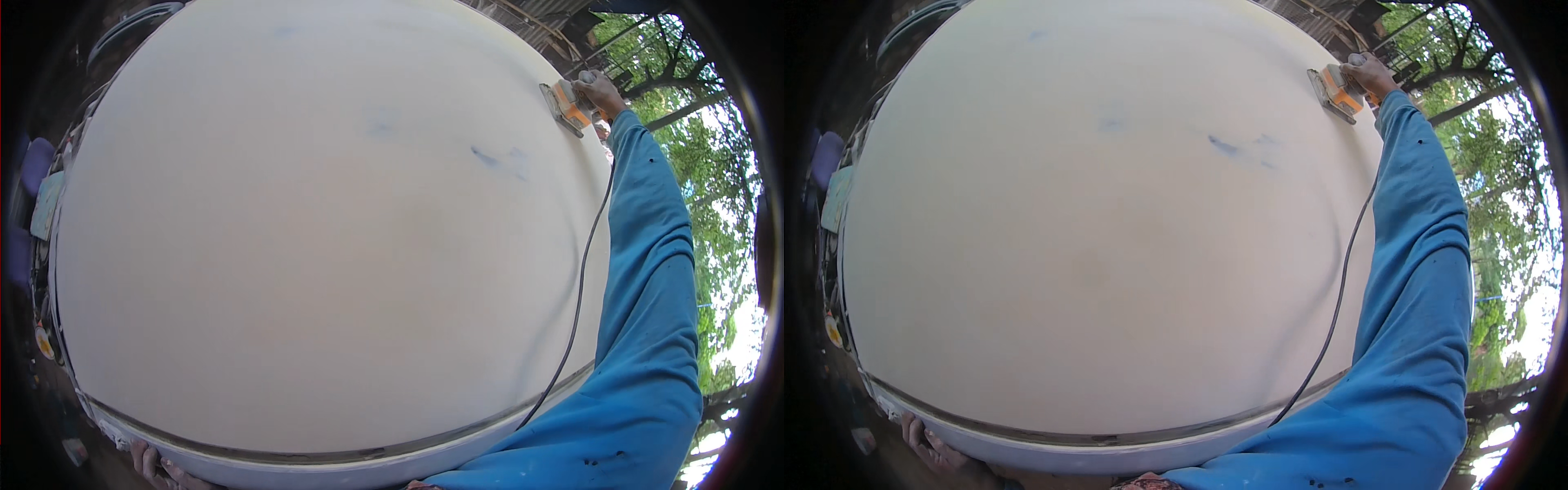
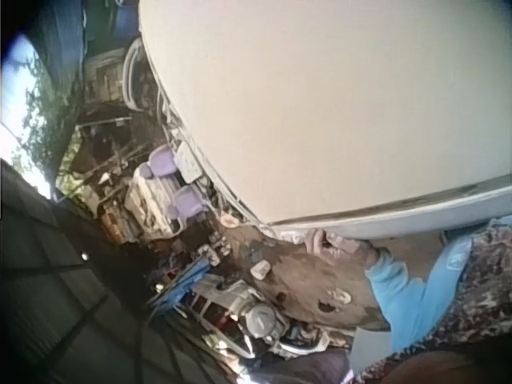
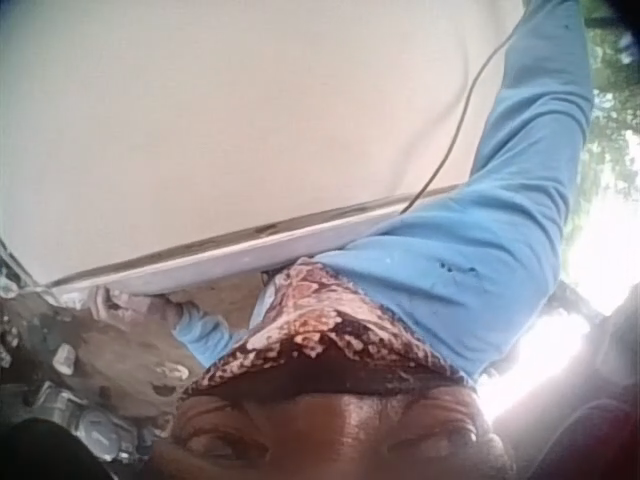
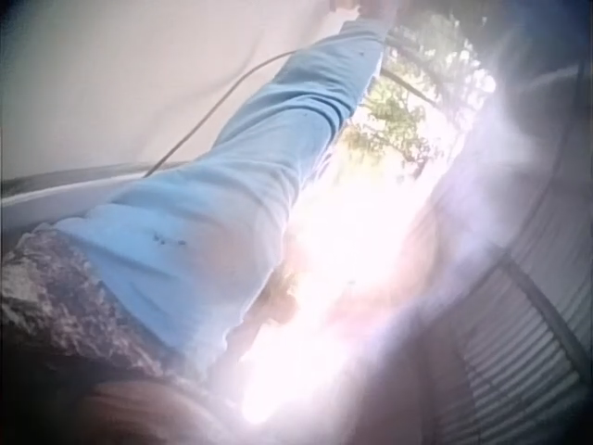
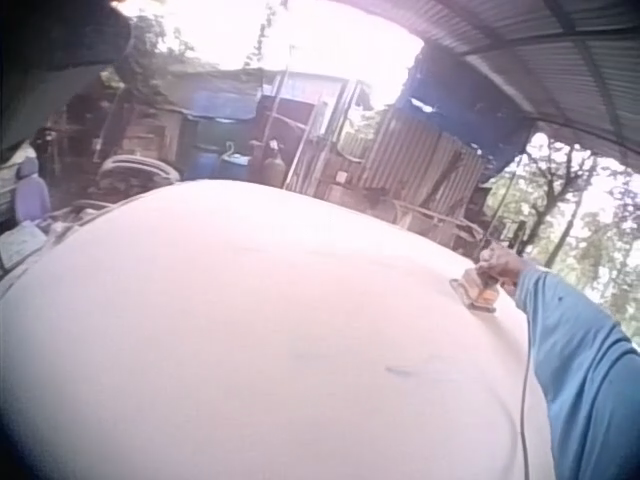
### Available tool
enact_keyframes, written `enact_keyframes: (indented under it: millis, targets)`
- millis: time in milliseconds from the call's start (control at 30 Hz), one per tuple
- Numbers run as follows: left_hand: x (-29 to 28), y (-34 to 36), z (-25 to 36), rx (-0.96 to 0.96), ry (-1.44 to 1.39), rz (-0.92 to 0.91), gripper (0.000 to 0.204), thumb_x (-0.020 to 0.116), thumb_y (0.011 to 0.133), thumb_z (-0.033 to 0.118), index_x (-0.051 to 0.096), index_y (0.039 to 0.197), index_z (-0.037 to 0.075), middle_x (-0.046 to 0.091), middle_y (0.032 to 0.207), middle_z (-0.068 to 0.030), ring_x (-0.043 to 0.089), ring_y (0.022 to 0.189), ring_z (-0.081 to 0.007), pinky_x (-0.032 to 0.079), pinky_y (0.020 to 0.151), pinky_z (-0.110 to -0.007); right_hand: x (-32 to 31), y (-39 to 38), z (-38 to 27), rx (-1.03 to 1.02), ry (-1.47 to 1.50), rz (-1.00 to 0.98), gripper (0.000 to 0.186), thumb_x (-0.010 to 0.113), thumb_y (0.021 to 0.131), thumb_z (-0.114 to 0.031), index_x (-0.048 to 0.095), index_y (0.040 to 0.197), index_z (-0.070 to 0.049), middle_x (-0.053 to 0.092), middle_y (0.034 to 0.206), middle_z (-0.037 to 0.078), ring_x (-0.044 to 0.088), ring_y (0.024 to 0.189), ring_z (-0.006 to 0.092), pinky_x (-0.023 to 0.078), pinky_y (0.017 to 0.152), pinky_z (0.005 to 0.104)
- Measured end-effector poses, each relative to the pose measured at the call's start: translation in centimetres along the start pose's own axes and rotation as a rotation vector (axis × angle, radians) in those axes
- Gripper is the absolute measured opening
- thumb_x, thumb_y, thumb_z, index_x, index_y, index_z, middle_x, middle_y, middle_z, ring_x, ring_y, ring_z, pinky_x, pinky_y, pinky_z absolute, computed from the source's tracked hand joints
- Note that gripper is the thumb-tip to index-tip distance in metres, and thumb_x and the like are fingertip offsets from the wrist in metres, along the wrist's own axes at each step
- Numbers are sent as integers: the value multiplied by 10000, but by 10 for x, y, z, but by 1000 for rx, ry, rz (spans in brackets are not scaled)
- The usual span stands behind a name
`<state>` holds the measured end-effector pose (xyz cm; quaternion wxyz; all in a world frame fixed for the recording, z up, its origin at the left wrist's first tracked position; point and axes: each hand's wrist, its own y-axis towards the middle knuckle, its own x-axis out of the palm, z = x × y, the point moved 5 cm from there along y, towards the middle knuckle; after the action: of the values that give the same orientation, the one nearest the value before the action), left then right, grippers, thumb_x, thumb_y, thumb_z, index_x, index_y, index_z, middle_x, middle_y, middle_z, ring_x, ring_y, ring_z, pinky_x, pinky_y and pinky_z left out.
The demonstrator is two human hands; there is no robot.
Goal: Sanding the roof of a white vehicle using a power sander.
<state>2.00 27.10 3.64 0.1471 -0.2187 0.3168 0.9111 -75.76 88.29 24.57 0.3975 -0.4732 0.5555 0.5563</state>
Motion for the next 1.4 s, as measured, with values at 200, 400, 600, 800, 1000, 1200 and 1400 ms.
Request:
enact_keyframes:
  millis: [200, 400, 600, 800, 1000, 1200, 1400]
  targets:
    - [-5, -2, -16, 32, 52, 30, 286, 443, 987, 80, 573, 1180, -85, 557, 1363, -227, 504, 1325, -377, 379, 1157, -503, 8, -4, -5, -95, 71, -124, 501, 741, 864, -351, 641, 1207, 0, 686, 1074, 143, 651, 1027, 243, 529, 871, 380]
    - [-2, 6, -1, 51, 177, -21, 283, 446, 1026, 101, 595, 1164, -95, 596, 1312, -228, 543, 1280, -363, 408, 1131, -480, 21, -8, -154, -350, 391, -163, 604, 785, 840, -340, 585, 1302, -7, 672, 1019, 117, 651, 915, 227, 547, 795, 384]
    - [16, 6, 55, 137, 172, -10, 360, 536, 1020, 265, 637, 1138, -60, 633, 1167, -255, 596, 1102, -417, 486, 986, -519, 40, -50, -316, -624, 217, -26, 425, 763, 848, -306, 627, 1160, -52, 677, 970, 87, 655, 891, 246, 541, 794, 391]
    - [46, -3, 71, 243, 193, -34, 359, 537, 1022, 270, 641, 1138, -53, 637, 1162, -252, 598, 1093, -415, 484, 981, -519, 29, -70, -408, -567, 275, 237, 249, 740, 855, -272, 669, 1018, -97, 682, 921, 57, 658, 868, 264, 535, 793, 399]
    - [66, -5, 64, 290, 193, -63, 357, 537, 1024, 275, 645, 1139, -46, 640, 1157, -248, 599, 1084, -413, 483, 976, -519, 22, -62, -342, -413, 80, 104, 402, 747, 837, -382, 711, 1150, -134, 697, 1135, 91, 659, 1080, 281, 528, 917, 402]
    - [72, 0, 59, 316, 194, -75, 356, 537, 1026, 280, 648, 1140, -39, 644, 1151, -244, 601, 1075, -411, 481, 970, -519, 18, -62, -239, -238, -102, -51, 756, 739, 797, -571, 645, 1393, -115, 611, 1459, 104, 584, 1346, 331, 484, 1066, 473]
    - [71, -1, 56, 325, 209, -75, 355, 538, 1028, 284, 651, 1140, -33, 647, 1147, -241, 602, 1068, -410, 480, 966, -518, 16, -76, -196, -221, -120, 8, 649, 761, 776, -526, 717, 1310, -159, 658, 1396, 77, 627, 1290, 277, 514, 1024, 420]
